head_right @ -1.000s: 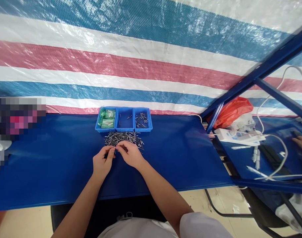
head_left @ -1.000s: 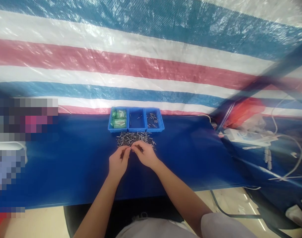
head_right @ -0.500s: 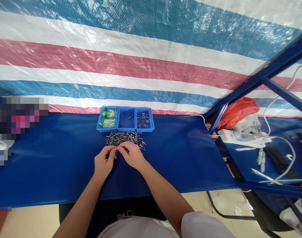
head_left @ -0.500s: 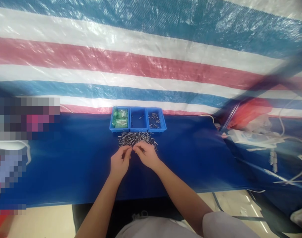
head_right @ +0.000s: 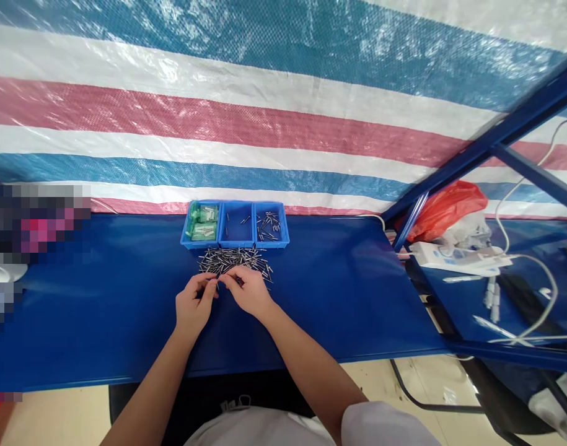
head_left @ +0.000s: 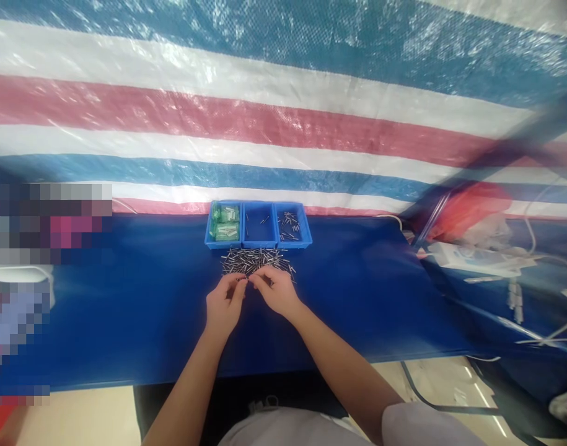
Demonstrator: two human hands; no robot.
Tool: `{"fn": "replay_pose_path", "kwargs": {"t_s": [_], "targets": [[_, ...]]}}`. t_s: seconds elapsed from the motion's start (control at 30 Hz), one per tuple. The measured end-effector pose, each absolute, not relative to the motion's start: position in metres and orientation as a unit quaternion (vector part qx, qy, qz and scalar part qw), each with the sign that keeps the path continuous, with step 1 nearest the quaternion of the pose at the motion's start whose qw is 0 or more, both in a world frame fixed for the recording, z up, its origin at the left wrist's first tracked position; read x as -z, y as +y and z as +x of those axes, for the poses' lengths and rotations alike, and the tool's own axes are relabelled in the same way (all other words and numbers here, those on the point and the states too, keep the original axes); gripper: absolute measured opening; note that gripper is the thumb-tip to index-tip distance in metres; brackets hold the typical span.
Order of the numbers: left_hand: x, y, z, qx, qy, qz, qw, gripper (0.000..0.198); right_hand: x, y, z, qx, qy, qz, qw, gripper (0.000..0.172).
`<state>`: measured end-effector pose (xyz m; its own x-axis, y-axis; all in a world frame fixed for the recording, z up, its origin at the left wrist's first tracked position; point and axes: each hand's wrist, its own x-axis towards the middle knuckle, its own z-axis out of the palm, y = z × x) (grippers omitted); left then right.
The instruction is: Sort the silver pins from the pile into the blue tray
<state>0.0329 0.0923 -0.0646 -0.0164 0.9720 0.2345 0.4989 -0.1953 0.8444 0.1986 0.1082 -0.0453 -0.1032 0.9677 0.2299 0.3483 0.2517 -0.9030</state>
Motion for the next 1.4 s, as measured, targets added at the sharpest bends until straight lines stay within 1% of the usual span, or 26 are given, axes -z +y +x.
{"fn": "replay_pose_path", "kwargs": {"t_s": [0.07,0.17,0.4,0.6,0.77,1.03,1.2,1.3,1.4], "targets": [[0.0644,0.0921,0.0335,-0.428,0.563,0.654,0.27,0.028,0.0462,0.1084,0.1991,-0.358,-0.646,-0.506,0.445,0.029],[0.065,0.0922,0.0342,-0.422,0.549,0.672,0.262,0.026,0.0472,0.1088,0.2002,-0.366,-0.638,-0.511,0.445,0.032],[0.0667,0.0933,0.0337,-0.412,0.557,0.678,0.246,0.024,0.0438,0.1091,0.201,-0.378,-0.641,-0.517,0.422,0.045],[0.0644,0.094,0.0328,-0.408,0.553,0.684,0.246,0.026,0.0474,0.1088,0.2013,-0.377,-0.627,-0.527,0.432,0.049],[0.064,0.0932,0.0333,-0.407,0.551,0.683,0.256,0.026,0.0485,0.1086,0.2011,-0.38,-0.619,-0.518,0.451,0.046],[0.0657,0.0926,0.0339,-0.421,0.567,0.654,0.271,0.026,0.0476,0.1085,0.2011,-0.389,-0.627,-0.503,0.451,0.03],[0.0647,0.0922,0.0338,-0.426,0.581,0.636,0.276,0.026,0.0435,0.1081,0.1989,-0.395,-0.617,-0.496,0.467,0.021],[0.0635,0.0916,0.0342,-0.436,0.583,0.621,0.29,0.026,0.0415,0.1078,0.1973,-0.431,-0.59,-0.487,0.479,0.02],[0.0632,0.0913,0.0347,-0.447,0.581,0.609,0.303,0.027,0.0419,0.1088,0.1961,-0.489,-0.544,-0.475,0.489,0.026]]}}
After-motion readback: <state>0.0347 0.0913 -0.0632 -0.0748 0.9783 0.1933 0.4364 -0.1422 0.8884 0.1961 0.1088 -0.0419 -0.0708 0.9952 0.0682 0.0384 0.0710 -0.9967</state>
